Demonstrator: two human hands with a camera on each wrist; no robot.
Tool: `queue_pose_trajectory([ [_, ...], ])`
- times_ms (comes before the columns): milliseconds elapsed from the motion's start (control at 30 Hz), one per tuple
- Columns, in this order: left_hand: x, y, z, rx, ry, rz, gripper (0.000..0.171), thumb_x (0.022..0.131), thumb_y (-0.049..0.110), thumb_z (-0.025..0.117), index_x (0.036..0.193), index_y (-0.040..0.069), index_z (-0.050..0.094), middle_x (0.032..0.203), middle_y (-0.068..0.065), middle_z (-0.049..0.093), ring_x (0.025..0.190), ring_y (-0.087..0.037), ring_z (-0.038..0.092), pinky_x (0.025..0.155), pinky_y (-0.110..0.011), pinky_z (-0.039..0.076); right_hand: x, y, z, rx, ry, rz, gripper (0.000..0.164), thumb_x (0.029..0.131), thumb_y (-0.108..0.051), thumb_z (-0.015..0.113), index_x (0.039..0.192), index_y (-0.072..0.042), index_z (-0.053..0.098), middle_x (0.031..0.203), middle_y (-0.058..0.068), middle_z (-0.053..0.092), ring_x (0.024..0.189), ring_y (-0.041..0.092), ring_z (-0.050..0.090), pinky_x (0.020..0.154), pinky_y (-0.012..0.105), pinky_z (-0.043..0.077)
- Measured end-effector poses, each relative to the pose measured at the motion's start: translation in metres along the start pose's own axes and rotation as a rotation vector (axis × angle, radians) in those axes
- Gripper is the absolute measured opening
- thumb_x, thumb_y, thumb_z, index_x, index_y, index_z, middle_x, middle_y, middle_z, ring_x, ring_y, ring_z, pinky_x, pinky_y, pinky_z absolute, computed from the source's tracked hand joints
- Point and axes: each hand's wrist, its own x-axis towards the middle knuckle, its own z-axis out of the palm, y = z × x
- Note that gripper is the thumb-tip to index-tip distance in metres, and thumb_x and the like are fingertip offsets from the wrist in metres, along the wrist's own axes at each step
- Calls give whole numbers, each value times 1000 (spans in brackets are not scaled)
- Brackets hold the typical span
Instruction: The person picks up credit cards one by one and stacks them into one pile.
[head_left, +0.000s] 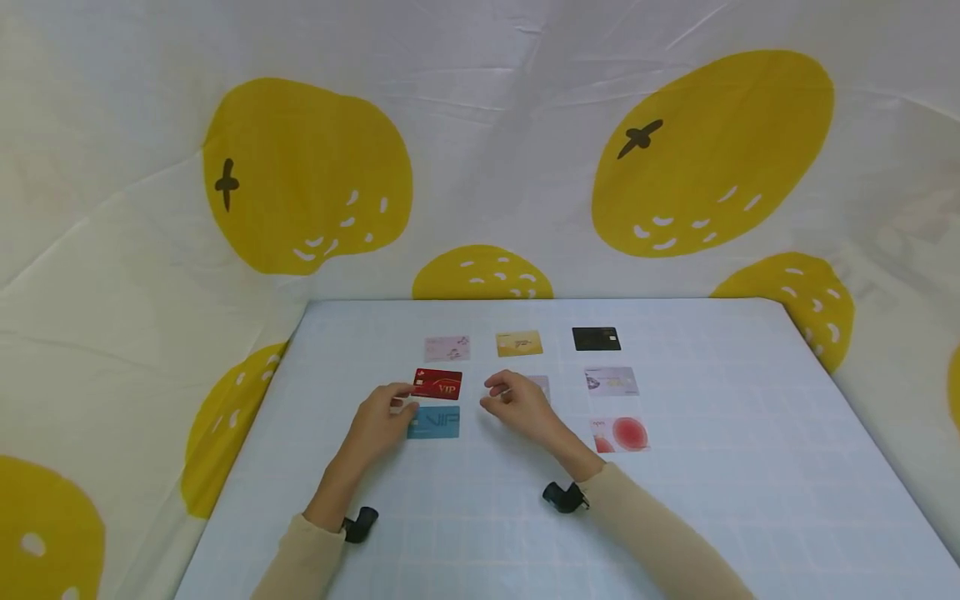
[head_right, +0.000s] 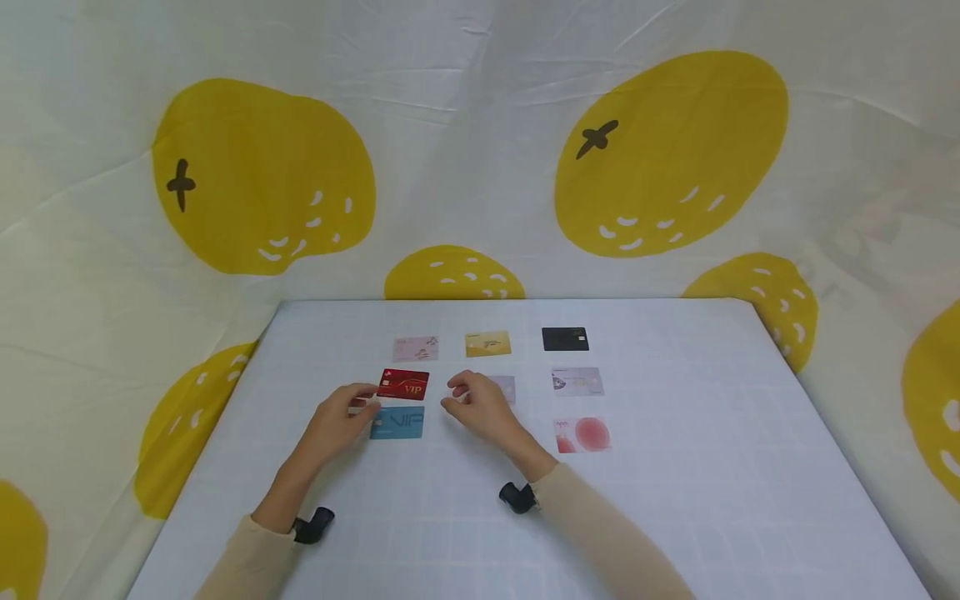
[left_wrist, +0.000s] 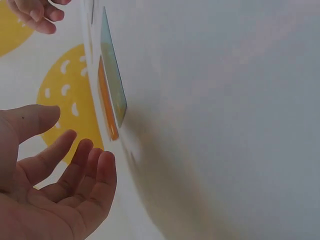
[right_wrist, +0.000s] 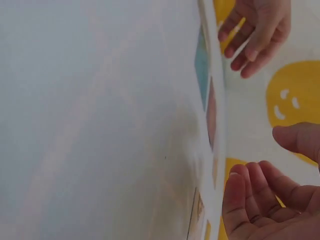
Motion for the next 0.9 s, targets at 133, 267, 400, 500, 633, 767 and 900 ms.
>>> queue_pose_trajectory([
  [133,-1,-7,-2,47,-34,-13,41,94,19,71,131,4,62,122,-14,61,107,-29,57,90,-48,51,5,-1,10,-22,-50,-14,32,92,-18,73,117,0,64,99,4,64,83,20,58,69,28,53],
  [267,-1,-13,-3,90,-88,-31,44,91,20,74,131,4,62,118,-12,61,103,-28,55,89,-47,51,11,-1,21,-40,-108,-18,35,92,-19,74,120,-2,62,101,6,62,83,18,58,68,26,52],
  [400,1,-15,-3,127,-137,-18,46,90,21,77,131,6,63,109,-9,59,99,-26,52,84,-42,51,15,0,31,-59,-154,-15,38,90,-18,76,121,-2,61,101,8,61,83,19,57,70,27,52],
  [500,3,-16,-4,151,-169,2,48,88,20,79,131,7,63,103,-7,55,95,-24,50,80,-39,49,16,3,36,-87,-189,-4,41,88,-19,78,121,-2,60,98,7,59,83,18,54,70,27,50],
  [633,4,-17,-4,166,-200,0,49,86,18,80,132,9,62,102,-7,53,94,-23,50,81,-39,49,17,4,40,-125,-221,14,42,88,-21,78,121,-2,59,96,6,55,84,18,51,70,28,47],
  [767,5,-18,-5,170,-213,-2,47,86,17,80,129,11,62,105,-8,54,96,-24,51,84,-42,50,17,3,42,-162,-231,19,43,87,-22,79,120,-4,59,97,5,53,85,18,50,71,29,47],
  [900,5,-20,-5,168,-219,4,44,86,16,80,126,12,63,106,-9,54,97,-25,52,86,-44,50,17,1,44,-179,-240,35,43,87,-22,80,120,-5,58,99,4,52,88,18,50,72,29,46],
])
